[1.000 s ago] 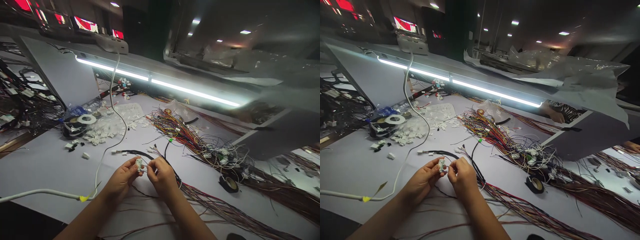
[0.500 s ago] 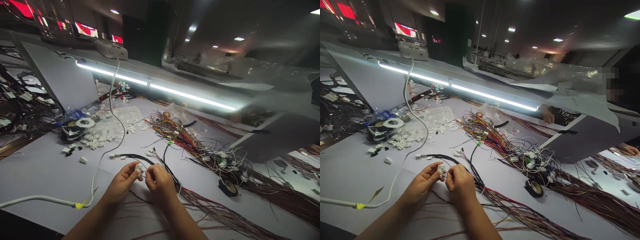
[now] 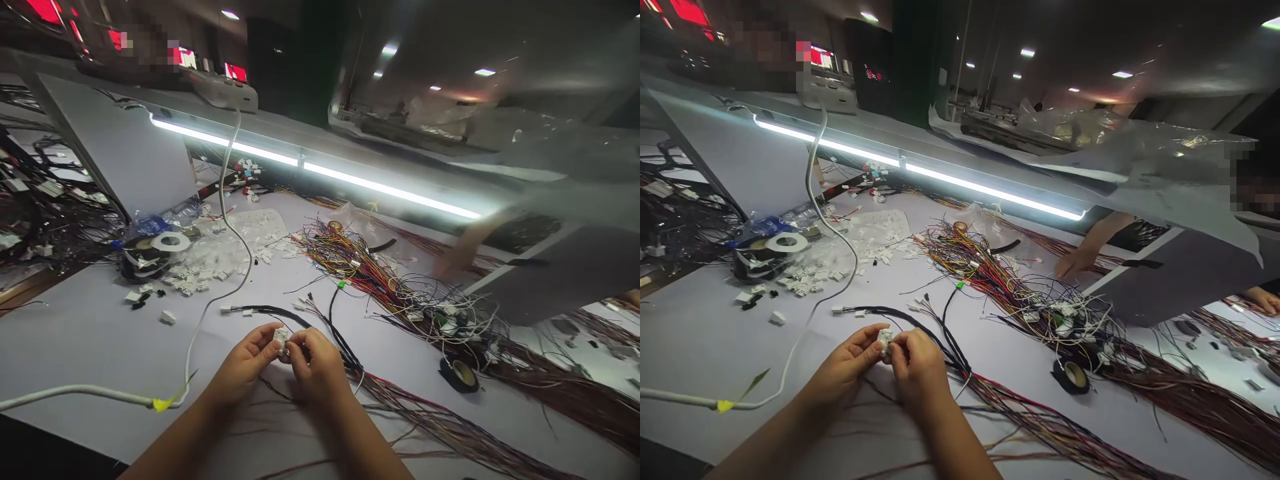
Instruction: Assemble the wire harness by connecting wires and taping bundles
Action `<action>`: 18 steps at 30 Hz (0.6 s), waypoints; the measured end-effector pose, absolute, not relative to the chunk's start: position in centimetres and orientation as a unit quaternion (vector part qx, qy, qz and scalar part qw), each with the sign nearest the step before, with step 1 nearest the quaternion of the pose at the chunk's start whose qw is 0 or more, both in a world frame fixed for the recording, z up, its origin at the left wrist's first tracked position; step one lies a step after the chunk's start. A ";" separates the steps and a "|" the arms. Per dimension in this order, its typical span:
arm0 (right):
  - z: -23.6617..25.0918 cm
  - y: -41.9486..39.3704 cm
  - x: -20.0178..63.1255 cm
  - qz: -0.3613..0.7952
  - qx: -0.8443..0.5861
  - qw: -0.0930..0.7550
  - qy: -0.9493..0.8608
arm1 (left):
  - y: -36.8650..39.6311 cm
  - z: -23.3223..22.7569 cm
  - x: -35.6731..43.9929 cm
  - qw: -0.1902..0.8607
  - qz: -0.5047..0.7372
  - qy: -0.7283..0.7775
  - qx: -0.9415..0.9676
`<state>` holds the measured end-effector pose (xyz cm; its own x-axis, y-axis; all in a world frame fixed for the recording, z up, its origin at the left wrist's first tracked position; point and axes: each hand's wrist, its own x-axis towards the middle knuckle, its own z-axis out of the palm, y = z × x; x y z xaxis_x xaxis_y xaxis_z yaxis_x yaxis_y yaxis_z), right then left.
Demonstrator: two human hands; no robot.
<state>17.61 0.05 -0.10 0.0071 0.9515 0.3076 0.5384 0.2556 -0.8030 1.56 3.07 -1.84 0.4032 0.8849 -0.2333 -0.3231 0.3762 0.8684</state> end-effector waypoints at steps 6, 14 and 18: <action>0.3 0.0 17.9 0.279 -0.583 0.416 -0.640 | 3.1 -1.8 1.6 0.731 0.404 0.380 0.397; -0.7 0.4 16.9 0.173 -0.603 0.381 -0.680 | 3.3 -2.4 1.2 0.705 0.382 0.433 0.413; 2.1 -0.3 16.1 0.019 -0.577 0.360 -0.733 | 3.9 -1.0 1.4 0.708 0.429 0.455 0.328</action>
